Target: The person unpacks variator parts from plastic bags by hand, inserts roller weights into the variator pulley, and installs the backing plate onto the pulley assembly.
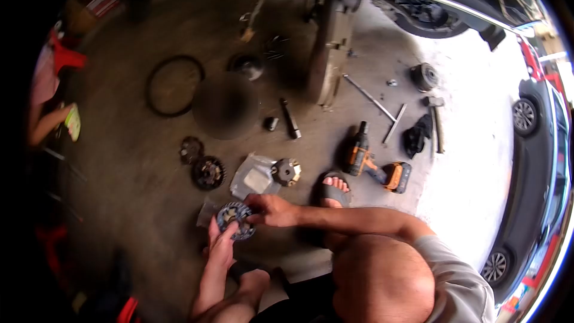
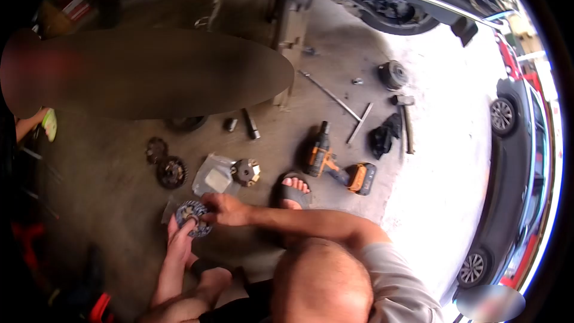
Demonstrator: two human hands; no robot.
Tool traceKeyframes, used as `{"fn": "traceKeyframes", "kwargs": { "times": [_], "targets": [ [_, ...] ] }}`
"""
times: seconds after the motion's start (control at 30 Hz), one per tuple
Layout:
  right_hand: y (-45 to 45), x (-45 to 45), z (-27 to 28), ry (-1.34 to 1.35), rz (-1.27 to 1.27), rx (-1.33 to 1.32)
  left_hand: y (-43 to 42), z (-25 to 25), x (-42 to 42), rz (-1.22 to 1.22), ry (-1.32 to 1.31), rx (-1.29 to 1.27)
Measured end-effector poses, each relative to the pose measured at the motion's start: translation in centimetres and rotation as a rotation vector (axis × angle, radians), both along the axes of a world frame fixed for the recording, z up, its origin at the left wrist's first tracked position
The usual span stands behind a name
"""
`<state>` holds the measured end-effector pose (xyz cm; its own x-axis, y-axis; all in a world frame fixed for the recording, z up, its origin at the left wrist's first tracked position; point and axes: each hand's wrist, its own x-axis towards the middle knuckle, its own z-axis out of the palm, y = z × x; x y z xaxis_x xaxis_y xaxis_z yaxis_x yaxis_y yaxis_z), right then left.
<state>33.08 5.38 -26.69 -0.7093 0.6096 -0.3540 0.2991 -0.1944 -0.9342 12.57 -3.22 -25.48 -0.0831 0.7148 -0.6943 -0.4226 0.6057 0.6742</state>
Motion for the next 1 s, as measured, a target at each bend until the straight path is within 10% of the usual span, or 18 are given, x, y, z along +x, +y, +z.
{"fn": "traceKeyframes", "kwargs": {
  "times": [0.1,0.5,1.0],
  "targets": [
    [-0.6,0.3,-1.7,0.385,-0.079,-0.114,-0.8,-1.2,-1.1,-0.041,-0.019,-0.039],
    [0.5,-0.7,-0.8,0.217,-0.187,-0.349,-0.3,0.2,-1.3,-0.055,-0.059,-0.025],
    [10.9,-11.2,-2.4,-0.436,0.261,0.894,-1.3,0.7,-3.3,0.013,-0.033,0.032]
  ]
}}
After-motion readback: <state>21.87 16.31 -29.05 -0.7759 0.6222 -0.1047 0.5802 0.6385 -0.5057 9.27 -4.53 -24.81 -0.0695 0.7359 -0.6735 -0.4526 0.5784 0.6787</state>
